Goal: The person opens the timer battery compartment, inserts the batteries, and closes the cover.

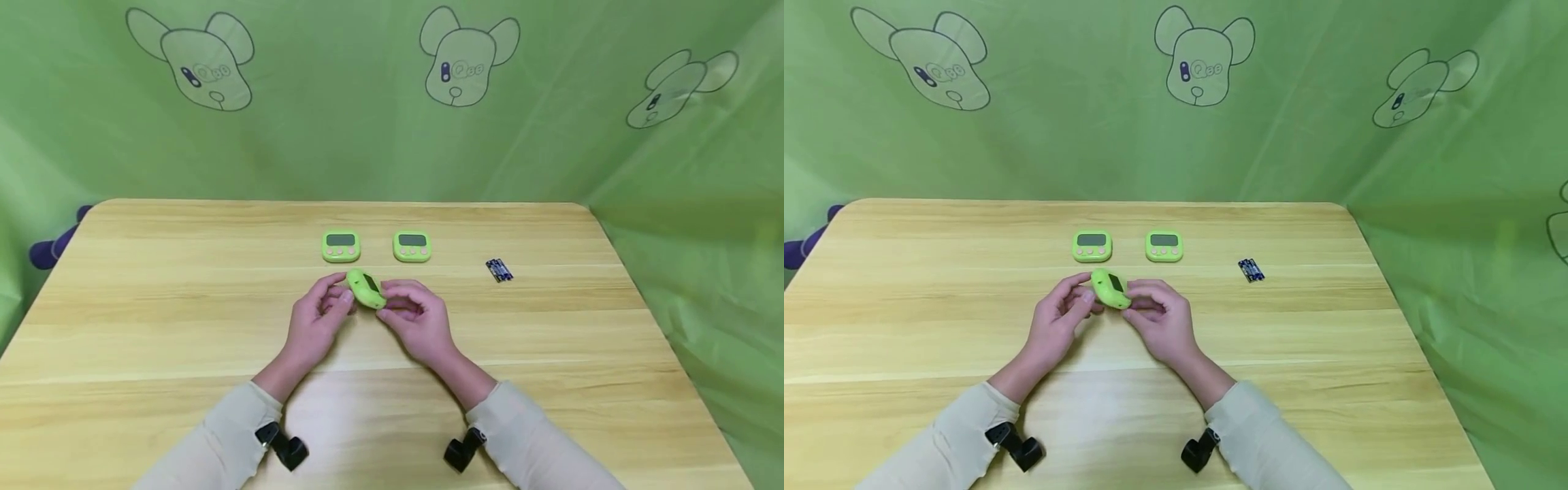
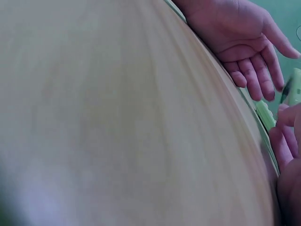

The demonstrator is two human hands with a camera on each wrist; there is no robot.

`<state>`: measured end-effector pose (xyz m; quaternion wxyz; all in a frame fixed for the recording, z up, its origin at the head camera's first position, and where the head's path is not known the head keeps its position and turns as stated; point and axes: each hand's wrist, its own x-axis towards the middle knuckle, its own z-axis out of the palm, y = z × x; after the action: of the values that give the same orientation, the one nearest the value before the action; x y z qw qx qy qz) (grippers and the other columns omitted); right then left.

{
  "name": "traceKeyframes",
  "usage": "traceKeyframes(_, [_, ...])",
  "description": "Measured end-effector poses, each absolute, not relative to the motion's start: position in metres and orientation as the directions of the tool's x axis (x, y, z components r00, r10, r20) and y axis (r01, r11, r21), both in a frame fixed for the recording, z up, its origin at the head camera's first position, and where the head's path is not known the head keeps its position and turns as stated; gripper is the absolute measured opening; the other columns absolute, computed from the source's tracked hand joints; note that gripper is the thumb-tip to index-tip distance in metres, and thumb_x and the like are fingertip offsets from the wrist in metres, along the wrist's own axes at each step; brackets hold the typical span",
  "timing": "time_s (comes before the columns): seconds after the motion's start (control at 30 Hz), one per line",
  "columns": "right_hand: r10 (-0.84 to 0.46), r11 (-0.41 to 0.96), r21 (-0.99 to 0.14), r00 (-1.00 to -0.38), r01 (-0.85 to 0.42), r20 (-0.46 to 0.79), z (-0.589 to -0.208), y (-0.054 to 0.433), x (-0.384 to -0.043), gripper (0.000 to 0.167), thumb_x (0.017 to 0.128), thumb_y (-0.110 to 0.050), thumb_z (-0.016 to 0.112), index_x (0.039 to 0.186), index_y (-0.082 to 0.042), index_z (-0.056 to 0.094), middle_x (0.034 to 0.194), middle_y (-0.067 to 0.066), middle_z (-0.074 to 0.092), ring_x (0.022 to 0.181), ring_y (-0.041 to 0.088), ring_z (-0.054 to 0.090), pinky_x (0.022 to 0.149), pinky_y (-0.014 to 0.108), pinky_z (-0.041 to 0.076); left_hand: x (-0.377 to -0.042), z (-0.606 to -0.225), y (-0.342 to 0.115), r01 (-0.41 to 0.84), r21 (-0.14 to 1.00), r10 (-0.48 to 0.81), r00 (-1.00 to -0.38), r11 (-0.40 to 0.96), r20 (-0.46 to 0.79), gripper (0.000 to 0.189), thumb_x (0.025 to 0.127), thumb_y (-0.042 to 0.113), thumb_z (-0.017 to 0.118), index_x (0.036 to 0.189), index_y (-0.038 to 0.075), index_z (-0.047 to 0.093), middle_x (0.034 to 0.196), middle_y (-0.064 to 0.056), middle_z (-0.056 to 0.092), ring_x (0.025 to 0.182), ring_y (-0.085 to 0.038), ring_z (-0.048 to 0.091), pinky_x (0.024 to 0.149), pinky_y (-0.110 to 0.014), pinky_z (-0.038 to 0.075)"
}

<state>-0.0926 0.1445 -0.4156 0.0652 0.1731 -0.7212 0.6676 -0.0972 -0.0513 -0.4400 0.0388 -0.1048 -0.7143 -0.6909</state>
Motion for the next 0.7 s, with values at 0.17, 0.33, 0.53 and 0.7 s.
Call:
traceKeyframes(0.17, [-0.159, 0.107, -0.905, -0.905, -0.412, 0.394, -0.416, 0.140, -0.093, 0.025, 0.074, 0.026, 0.073, 0.096, 0.013, 0.069, 0.117, 0.032, 0.061, 0.091, 0.029, 0.070, 0.076, 0.043, 0.060, -0.098, -0.439, -0.050, 0.151, 0.987, 0.075, -0.986, 0.052, 0.147, 0.045, 0.093, 0.013, 0.072, 0.135, 0.004, 0.057, 0.087, -0.009, 0.071, 0.075, -0.027, 0.067, 0.067, -0.023, 0.054])
traceKeyframes(0.33, [-0.150, 0.117, -0.917, -0.919, -0.381, 0.363, -0.414, 0.141, -0.091, 0.026, 0.077, 0.026, 0.069, 0.101, 0.016, 0.067, 0.115, 0.029, 0.064, 0.091, 0.039, 0.069, 0.076, 0.042, 0.060, -0.098, -0.439, -0.047, 0.125, 0.991, 0.040, -0.992, 0.049, 0.123, 0.042, 0.091, 0.010, 0.075, 0.129, 0.003, 0.059, 0.084, -0.010, 0.070, 0.069, -0.018, 0.063, 0.061, -0.021, 0.053])
traceKeyframes(0.53, [-0.131, 0.099, -0.962, -0.962, -0.255, 0.241, -0.410, 0.138, -0.093, 0.036, 0.085, 0.017, 0.067, 0.120, 0.015, 0.060, 0.108, 0.027, 0.068, 0.096, 0.041, 0.067, 0.083, 0.035, 0.058, -0.099, -0.439, -0.048, 0.133, 0.989, 0.049, -0.990, 0.065, 0.130, 0.034, 0.089, 0.002, 0.073, 0.120, 0.001, 0.059, 0.080, -0.009, 0.070, 0.067, -0.013, 0.062, 0.060, -0.021, 0.052])
traceKeyframes(0.7, [-0.148, 0.141, -0.964, -0.968, -0.225, 0.204, -0.405, 0.131, -0.097, 0.035, 0.086, 0.008, 0.074, 0.118, 0.015, 0.063, 0.099, 0.025, 0.070, 0.085, 0.032, 0.070, 0.075, 0.030, 0.060, -0.101, -0.439, -0.050, 0.120, 0.990, 0.087, -0.990, 0.078, 0.113, 0.034, 0.090, 0.001, 0.072, 0.119, -0.001, 0.055, 0.082, -0.010, 0.070, 0.069, -0.015, 0.063, 0.063, -0.022, 0.053])
